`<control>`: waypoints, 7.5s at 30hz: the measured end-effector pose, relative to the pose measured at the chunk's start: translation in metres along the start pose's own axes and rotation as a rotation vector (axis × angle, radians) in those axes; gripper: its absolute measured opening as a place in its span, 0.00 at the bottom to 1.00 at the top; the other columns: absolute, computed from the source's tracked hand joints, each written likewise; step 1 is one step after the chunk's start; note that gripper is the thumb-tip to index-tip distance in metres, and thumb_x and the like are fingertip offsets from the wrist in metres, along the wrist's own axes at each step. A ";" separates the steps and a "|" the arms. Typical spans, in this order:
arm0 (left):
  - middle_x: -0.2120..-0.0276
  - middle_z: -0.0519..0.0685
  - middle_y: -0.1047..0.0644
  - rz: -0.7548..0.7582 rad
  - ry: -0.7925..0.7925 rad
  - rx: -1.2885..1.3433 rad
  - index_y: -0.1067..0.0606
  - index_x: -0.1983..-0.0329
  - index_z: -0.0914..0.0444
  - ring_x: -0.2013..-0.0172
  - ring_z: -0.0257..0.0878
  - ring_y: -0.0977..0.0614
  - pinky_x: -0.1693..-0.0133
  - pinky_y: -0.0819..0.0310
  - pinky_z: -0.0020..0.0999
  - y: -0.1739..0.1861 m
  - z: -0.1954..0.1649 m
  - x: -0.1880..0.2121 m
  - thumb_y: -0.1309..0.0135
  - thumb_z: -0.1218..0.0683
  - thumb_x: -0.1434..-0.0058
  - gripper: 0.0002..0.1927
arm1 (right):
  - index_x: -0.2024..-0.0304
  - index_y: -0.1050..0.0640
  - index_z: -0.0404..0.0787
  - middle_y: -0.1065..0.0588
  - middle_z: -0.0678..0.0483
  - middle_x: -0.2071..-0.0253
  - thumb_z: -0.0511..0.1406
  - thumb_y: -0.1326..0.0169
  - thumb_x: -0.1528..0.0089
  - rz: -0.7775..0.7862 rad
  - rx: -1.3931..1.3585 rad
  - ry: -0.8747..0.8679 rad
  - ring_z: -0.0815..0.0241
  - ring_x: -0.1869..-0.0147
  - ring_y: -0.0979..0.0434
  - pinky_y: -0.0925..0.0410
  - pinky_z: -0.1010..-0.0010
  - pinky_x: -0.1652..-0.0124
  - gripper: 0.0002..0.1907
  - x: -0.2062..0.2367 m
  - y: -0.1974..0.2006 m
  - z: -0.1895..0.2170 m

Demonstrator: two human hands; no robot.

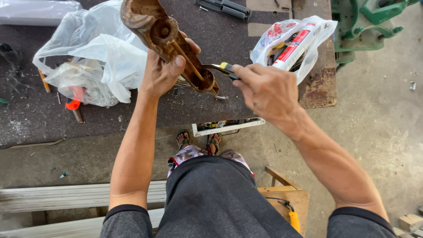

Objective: The person uses a utility knife to scrape rust and debris from a metal caulking gun. They rotate the tool to access different surfaces and continue scraping throughout the clip.

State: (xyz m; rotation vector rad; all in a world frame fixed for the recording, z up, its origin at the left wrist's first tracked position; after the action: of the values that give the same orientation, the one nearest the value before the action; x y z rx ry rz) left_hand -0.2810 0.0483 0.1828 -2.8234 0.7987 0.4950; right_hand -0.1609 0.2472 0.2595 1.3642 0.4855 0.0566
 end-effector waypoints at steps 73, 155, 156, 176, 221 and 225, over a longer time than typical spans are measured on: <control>0.51 0.49 0.18 0.047 -0.050 -0.028 0.28 0.42 0.59 0.46 0.43 0.15 0.38 0.17 0.49 0.007 0.016 -0.005 0.43 0.28 0.33 0.35 | 0.50 0.15 0.52 0.17 0.61 0.55 0.40 0.38 0.33 -0.006 0.099 0.344 0.65 0.63 0.21 0.32 0.73 0.66 0.09 -0.022 0.005 -0.036; 0.52 0.50 0.15 -0.098 -0.100 -0.109 0.29 0.34 0.56 0.46 0.45 0.12 0.41 0.21 0.51 0.003 0.024 -0.008 0.39 0.26 0.37 0.40 | 0.52 0.14 0.49 0.19 0.59 0.58 0.38 0.35 0.33 -0.029 0.201 0.495 0.64 0.66 0.24 0.33 0.70 0.68 0.07 -0.023 0.027 -0.018; 0.52 0.50 0.15 -0.099 -0.092 -0.102 0.29 0.34 0.56 0.47 0.45 0.12 0.42 0.20 0.51 0.003 0.024 -0.008 0.39 0.26 0.38 0.40 | 0.51 0.15 0.49 0.19 0.59 0.58 0.38 0.36 0.33 -0.026 0.202 0.490 0.64 0.66 0.23 0.33 0.70 0.68 0.08 -0.022 0.027 -0.017; 0.54 0.50 0.14 -0.115 -0.144 -0.128 0.30 0.34 0.57 0.49 0.44 0.11 0.45 0.18 0.48 0.002 0.022 -0.013 0.39 0.28 0.36 0.39 | 0.48 0.15 0.49 0.19 0.59 0.58 0.40 0.37 0.33 0.017 0.269 0.413 0.65 0.68 0.24 0.33 0.72 0.69 0.11 -0.014 0.025 -0.005; 0.54 0.48 0.15 -0.101 -0.174 -0.120 0.29 0.35 0.56 0.50 0.40 0.12 0.45 0.17 0.45 0.004 0.020 -0.010 0.40 0.28 0.33 0.36 | 0.49 0.15 0.48 0.19 0.58 0.58 0.39 0.35 0.34 -0.021 0.223 0.375 0.62 0.68 0.23 0.33 0.70 0.70 0.12 -0.009 0.022 0.001; 0.53 0.49 0.15 -0.088 -0.157 -0.120 0.28 0.37 0.56 0.50 0.41 0.11 0.44 0.16 0.45 0.003 0.023 -0.011 0.40 0.28 0.32 0.34 | 0.49 0.14 0.47 0.18 0.57 0.59 0.39 0.35 0.32 0.033 0.257 0.356 0.63 0.74 0.26 0.35 0.71 0.74 0.10 -0.010 0.018 -0.002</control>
State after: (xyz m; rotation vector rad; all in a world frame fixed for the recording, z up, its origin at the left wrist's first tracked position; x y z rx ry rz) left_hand -0.2978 0.0567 0.1647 -2.8671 0.6323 0.7633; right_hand -0.1663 0.2499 0.2790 1.6227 0.7890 0.2761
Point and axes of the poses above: each hand's wrist, its own x-axis away from the middle knuckle, its own y-axis out of the back of the hand, z = x × y, the point moved 5 cm from there along -x, towards the middle knuckle
